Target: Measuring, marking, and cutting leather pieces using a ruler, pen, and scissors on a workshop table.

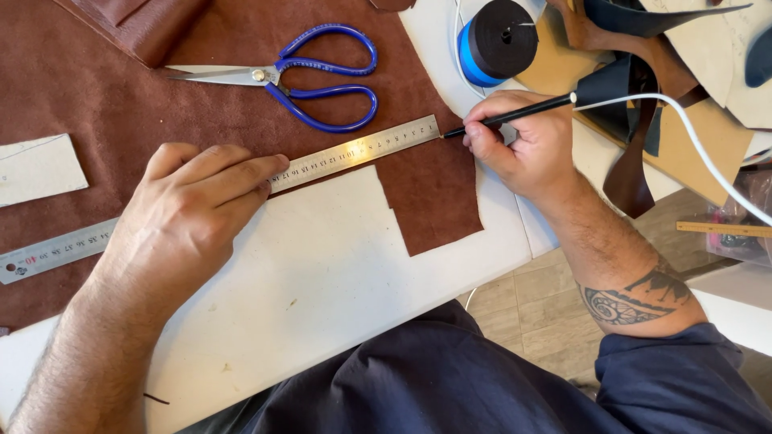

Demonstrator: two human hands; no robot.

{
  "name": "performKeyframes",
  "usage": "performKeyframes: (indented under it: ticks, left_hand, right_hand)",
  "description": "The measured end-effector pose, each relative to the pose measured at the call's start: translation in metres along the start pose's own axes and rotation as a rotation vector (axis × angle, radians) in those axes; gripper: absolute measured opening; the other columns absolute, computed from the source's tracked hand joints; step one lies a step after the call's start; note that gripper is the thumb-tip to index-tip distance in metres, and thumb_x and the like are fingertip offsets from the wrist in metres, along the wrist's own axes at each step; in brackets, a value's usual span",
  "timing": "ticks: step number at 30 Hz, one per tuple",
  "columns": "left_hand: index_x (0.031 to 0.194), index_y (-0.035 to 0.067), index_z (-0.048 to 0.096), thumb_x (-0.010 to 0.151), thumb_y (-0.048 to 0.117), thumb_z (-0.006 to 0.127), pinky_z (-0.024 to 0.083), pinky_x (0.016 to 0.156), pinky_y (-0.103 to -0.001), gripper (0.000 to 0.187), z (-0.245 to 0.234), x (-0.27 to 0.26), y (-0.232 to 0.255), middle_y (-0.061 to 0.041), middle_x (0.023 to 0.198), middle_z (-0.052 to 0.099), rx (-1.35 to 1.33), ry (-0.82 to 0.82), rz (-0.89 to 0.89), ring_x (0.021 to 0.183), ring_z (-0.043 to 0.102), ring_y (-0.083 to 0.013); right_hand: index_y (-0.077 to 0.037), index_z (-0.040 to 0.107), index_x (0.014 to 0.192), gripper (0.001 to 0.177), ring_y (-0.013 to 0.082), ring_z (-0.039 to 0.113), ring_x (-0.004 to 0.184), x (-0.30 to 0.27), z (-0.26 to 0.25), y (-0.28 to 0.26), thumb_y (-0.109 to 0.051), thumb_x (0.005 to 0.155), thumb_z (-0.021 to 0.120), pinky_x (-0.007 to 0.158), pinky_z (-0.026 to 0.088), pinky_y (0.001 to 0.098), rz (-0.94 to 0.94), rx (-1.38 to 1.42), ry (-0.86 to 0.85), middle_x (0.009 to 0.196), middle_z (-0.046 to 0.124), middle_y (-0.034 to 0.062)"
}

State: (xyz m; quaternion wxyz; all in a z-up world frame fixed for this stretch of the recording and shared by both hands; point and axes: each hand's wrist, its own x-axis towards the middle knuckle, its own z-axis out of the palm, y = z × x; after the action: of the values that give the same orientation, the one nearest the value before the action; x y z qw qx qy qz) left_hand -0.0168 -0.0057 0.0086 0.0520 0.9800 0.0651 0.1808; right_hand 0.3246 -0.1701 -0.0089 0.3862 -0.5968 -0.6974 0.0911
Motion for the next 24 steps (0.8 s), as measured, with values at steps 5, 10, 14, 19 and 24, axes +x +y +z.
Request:
performKeyframes:
  ticks: [5,10,14,19,24]
  left_hand:
    - [0.102,0.008,0.074,0.093,-0.007,0.068,0.042,0.083,-0.037,0.018,0.002,-0.001,-0.001,-0.002,0.129,0.076,-0.002,-0.002,0.002,0.109,0.067,-0.0234]
    - [0.101,0.009,0.073,0.093,-0.006,0.067,0.042,0.084,-0.037,0.018,0.003,-0.002,-0.002,-0.001,0.13,0.075,0.002,-0.006,0.005,0.11,0.066,-0.0235]
    - [0.1,0.008,0.073,0.093,-0.007,0.067,0.042,0.083,-0.037,0.018,0.002,-0.001,-0.002,-0.002,0.129,0.075,-0.001,-0.001,0.004,0.109,0.066,-0.0232]
    - [0.099,0.007,0.072,0.093,-0.008,0.067,0.042,0.082,-0.037,0.018,0.001,-0.001,-0.002,-0.003,0.129,0.076,-0.005,-0.001,0.004,0.108,0.066,-0.0236]
    - [0.103,0.007,0.073,0.094,-0.008,0.066,0.042,0.082,-0.037,0.018,0.002,-0.002,-0.003,-0.003,0.13,0.075,-0.002,-0.004,0.01,0.109,0.066,-0.0236]
  right_hand:
    - [0.003,0.069,0.089,0.032,0.0243,0.066,0.07,0.007,0.001,0.005,-0.02,0.109,0.059,0.07,0.05,0.0347,-0.024,-0.056,-0.016,0.079,0.07,0.0113]
    - [-0.001,0.07,0.09,0.03,0.0223,0.066,0.075,0.007,0.002,0.013,-0.023,0.108,0.06,0.074,0.048,0.0339,0.013,-0.123,-0.037,0.085,0.071,0.007]
    - [-0.001,0.068,0.088,0.028,0.0213,0.062,0.072,0.01,0.003,0.014,-0.019,0.107,0.06,0.071,0.047,0.0329,0.026,-0.089,-0.056,0.082,0.069,0.0068]
    - [0.002,0.069,0.088,0.028,0.0227,0.064,0.071,0.013,0.003,0.016,-0.018,0.107,0.06,0.07,0.048,0.0336,-0.004,-0.07,-0.044,0.081,0.07,0.0095]
    - [0.002,0.07,0.088,0.027,0.022,0.064,0.072,0.017,0.004,0.016,-0.016,0.107,0.06,0.07,0.048,0.0331,-0.012,-0.102,-0.033,0.083,0.071,0.009]
